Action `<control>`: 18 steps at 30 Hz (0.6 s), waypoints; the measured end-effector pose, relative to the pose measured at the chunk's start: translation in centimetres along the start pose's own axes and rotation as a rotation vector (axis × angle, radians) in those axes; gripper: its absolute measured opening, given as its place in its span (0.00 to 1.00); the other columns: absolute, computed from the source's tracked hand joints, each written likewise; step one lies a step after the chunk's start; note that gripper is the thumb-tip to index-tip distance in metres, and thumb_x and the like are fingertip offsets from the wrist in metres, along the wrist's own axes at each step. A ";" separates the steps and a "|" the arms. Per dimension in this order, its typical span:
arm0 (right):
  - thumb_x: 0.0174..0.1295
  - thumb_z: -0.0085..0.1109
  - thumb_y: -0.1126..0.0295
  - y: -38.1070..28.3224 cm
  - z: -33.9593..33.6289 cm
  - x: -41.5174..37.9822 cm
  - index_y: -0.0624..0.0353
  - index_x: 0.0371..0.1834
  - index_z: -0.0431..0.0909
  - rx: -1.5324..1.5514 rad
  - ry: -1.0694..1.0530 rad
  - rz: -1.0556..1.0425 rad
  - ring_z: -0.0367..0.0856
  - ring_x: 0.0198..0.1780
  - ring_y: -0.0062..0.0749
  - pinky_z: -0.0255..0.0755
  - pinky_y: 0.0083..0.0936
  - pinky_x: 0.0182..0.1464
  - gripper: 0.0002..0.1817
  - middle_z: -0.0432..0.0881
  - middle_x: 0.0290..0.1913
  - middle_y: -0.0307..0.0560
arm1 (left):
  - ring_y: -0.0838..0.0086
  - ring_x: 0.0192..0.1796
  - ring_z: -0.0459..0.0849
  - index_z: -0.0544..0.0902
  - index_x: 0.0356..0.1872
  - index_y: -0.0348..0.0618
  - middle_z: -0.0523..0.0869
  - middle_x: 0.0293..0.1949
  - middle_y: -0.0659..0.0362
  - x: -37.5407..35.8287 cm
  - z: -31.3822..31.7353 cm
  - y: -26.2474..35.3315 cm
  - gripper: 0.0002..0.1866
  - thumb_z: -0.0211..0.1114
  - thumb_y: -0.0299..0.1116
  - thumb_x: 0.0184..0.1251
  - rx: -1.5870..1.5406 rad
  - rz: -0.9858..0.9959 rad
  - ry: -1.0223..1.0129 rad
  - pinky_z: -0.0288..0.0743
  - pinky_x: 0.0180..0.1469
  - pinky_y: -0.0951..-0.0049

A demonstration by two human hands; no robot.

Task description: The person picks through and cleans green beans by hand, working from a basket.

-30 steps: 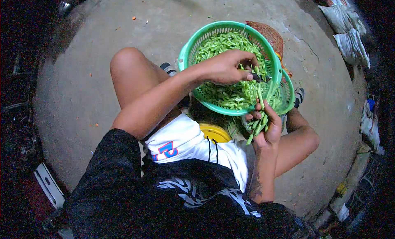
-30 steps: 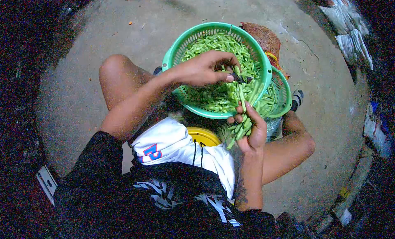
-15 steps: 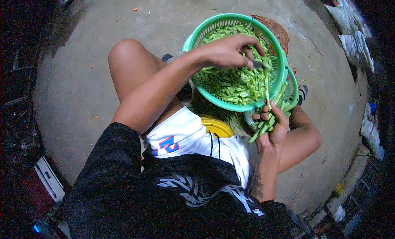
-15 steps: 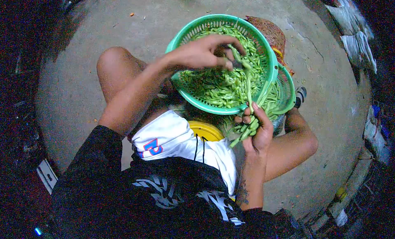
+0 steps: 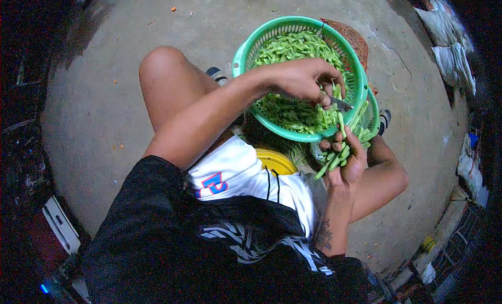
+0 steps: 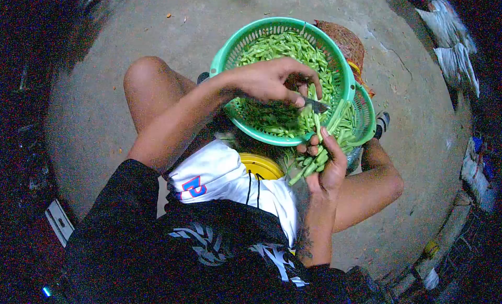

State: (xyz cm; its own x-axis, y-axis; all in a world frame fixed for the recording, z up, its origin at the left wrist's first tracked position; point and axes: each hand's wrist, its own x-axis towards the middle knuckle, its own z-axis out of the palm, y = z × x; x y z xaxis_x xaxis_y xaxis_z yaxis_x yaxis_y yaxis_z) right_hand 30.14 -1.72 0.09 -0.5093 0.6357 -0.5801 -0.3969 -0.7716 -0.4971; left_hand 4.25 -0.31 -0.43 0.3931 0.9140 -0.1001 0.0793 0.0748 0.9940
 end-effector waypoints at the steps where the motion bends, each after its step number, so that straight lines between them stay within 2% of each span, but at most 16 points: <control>1: 0.74 0.57 0.67 0.0 0.0 0.0 0.62 0.48 0.78 -0.005 0.006 0.005 0.77 0.26 0.17 0.76 0.26 0.39 0.09 0.83 0.30 0.38 | 0.79 0.45 0.84 0.83 0.56 0.40 0.89 0.40 0.60 0.1 -0.1 -0.2 0.19 0.70 0.23 0.62 0.021 0.002 -0.003 0.76 0.47 0.74; 3: 0.74 0.56 0.67 0.1 0.1 -0.1 0.62 0.48 0.78 -0.033 0.021 -0.030 0.76 0.26 0.17 0.77 0.26 0.39 0.10 0.83 0.30 0.38 | 0.78 0.45 0.84 0.85 0.54 0.40 0.89 0.42 0.60 0.0 -1.6 -0.7 0.18 0.70 0.23 0.62 0.096 0.169 0.119 0.77 0.49 0.74; 4: 0.74 0.56 0.67 0.0 0.0 -0.1 0.62 0.49 0.78 -0.033 0.030 -0.040 0.76 0.26 0.17 0.78 0.27 0.39 0.10 0.83 0.30 0.38 | 0.77 0.46 0.85 0.83 0.56 0.41 0.88 0.42 0.60 -0.4 -2.5 -0.7 0.20 0.70 0.22 0.61 -0.052 0.036 0.121 0.77 0.51 0.73; 8: 0.74 0.56 0.67 -0.1 0.4 0.2 0.62 0.49 0.78 -0.035 0.040 -0.020 0.76 0.26 0.17 0.76 0.26 0.40 0.10 0.83 0.30 0.38 | 0.77 0.46 0.85 0.79 0.61 0.42 0.88 0.41 0.61 -0.6 -1.1 0.3 0.25 0.70 0.21 0.61 0.006 -0.007 0.045 0.77 0.50 0.73; 9: 0.75 0.56 0.67 0.1 0.7 0.3 0.62 0.49 0.78 -0.028 0.016 -0.020 0.76 0.27 0.17 0.76 0.27 0.41 0.10 0.83 0.30 0.38 | 0.78 0.46 0.85 0.81 0.60 0.42 0.88 0.41 0.61 -0.5 -0.2 0.0 0.24 0.70 0.21 0.61 -0.111 -0.005 -0.036 0.77 0.50 0.73; 11: 0.75 0.55 0.67 0.1 0.7 0.4 0.62 0.49 0.78 -0.028 0.001 -0.013 0.77 0.27 0.17 0.75 0.27 0.41 0.10 0.83 0.31 0.38 | 0.78 0.46 0.85 0.82 0.58 0.42 0.87 0.41 0.61 0.0 0.0 -0.6 0.22 0.70 0.21 0.61 -0.141 0.020 -0.047 0.77 0.51 0.72; 13: 0.75 0.55 0.67 0.1 0.6 0.2 0.62 0.50 0.78 -0.056 0.027 -0.046 0.76 0.27 0.17 0.73 0.28 0.43 0.10 0.83 0.31 0.38 | 0.77 0.47 0.85 0.84 0.57 0.42 0.87 0.42 0.61 -0.6 -1.1 0.4 0.21 0.70 0.22 0.61 0.004 0.027 0.027 0.78 0.53 0.72; 14: 0.76 0.54 0.67 -0.1 0.4 0.3 0.62 0.51 0.78 -0.050 0.012 -0.039 0.76 0.28 0.16 0.73 0.29 0.44 0.10 0.83 0.31 0.37 | 0.78 0.47 0.84 0.84 0.57 0.41 0.87 0.42 0.62 -0.3 -1.8 -1.0 0.21 0.71 0.22 0.61 -0.105 0.038 0.036 0.78 0.53 0.72; 17: 0.76 0.54 0.67 -0.1 0.5 0.3 0.62 0.51 0.78 -0.012 -0.027 -0.040 0.75 0.28 0.16 0.72 0.28 0.44 0.10 0.83 0.31 0.37 | 0.79 0.46 0.84 0.83 0.56 0.39 0.87 0.42 0.62 -0.7 -2.3 -0.1 0.20 0.71 0.22 0.61 0.068 0.029 0.110 0.78 0.52 0.72; 18: 0.76 0.54 0.67 -0.1 0.7 0.5 0.62 0.51 0.78 -0.010 -0.028 -0.042 0.75 0.28 0.16 0.72 0.28 0.44 0.10 0.83 0.31 0.37 | 0.79 0.46 0.84 0.83 0.56 0.39 0.87 0.42 0.62 -0.6 -1.7 0.0 0.20 0.70 0.22 0.62 0.015 0.024 0.096 0.78 0.51 0.73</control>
State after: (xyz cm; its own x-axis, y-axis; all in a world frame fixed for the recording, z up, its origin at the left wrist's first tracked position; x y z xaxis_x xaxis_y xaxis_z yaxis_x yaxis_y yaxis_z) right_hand 29.38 -1.35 0.37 -0.5134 0.6667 -0.5403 -0.4105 -0.7437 -0.5276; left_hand 2.48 -0.20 -0.30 0.3053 0.9496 -0.0711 0.0845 0.0474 0.9953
